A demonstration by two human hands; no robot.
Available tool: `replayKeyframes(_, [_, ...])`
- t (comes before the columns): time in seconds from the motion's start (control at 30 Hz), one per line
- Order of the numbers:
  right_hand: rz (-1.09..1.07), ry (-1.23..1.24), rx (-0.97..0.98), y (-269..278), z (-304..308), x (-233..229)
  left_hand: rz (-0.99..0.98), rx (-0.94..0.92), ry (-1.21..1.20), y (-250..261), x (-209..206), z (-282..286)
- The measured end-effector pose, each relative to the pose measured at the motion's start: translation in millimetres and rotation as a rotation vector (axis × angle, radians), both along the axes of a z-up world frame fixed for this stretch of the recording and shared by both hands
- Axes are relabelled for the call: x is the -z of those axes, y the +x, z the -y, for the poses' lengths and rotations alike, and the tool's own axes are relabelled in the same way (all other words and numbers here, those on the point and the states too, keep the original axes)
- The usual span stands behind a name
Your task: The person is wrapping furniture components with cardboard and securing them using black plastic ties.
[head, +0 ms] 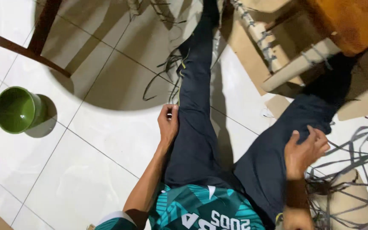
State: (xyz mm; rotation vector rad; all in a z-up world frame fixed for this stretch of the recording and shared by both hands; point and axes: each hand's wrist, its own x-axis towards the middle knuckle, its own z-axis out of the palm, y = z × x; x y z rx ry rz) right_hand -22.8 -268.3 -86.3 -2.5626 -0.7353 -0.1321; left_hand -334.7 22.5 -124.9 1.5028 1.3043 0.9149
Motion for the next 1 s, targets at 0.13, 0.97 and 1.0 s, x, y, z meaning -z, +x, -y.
replayKeyframes(0.13, [0.195, 0.017, -0.156, 28, 31, 61, -0.027, 0.002, -0.037, -13, 19, -31])
replayKeyframes(0.97, [0.098, -0.263, -0.030, 81, 40, 74, -0.874, 0.380, 0.386, 111, 208, -159])
replayKeyframes(1.0, [0.135, -0.275, -0.038, 84, 41, 77, -0.875, 0.404, 0.332, 100, 200, -143])
